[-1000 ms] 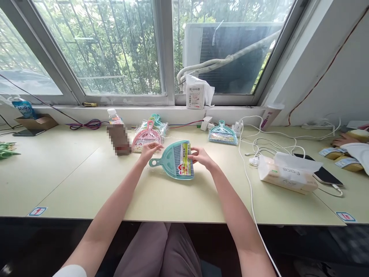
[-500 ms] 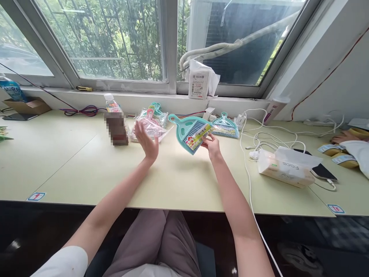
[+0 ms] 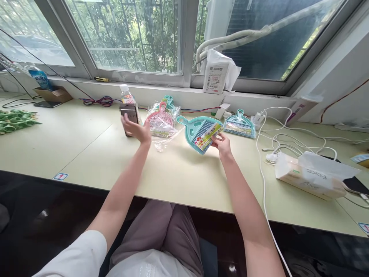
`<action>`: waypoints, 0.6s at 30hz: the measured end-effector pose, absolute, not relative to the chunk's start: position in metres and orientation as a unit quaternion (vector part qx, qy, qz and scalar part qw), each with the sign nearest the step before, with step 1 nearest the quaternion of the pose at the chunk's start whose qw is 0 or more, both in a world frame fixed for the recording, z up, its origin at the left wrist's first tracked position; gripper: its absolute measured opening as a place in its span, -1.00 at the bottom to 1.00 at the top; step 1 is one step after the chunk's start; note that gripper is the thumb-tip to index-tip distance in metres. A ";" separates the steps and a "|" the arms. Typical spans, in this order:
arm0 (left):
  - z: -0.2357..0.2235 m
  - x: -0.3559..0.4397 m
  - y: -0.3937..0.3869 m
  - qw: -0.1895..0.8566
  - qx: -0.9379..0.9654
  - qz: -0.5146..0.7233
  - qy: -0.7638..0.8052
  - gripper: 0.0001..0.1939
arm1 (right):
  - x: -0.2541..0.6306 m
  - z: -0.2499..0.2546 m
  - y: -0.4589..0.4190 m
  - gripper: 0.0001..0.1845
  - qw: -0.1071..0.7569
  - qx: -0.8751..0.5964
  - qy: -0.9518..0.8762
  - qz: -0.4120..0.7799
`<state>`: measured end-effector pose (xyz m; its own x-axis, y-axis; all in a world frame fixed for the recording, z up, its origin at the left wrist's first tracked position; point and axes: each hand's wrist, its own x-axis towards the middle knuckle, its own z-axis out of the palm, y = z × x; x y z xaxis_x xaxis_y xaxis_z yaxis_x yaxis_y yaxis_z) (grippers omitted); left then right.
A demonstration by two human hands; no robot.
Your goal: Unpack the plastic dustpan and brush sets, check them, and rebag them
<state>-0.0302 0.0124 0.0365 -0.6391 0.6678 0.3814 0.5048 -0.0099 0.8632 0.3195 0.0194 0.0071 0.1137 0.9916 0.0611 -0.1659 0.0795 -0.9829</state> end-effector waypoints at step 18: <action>0.009 -0.090 0.034 -0.053 0.364 0.552 0.748 0.00 | 0.330 -0.005 0.029 -0.56 0.600 -0.474 -0.408 0.498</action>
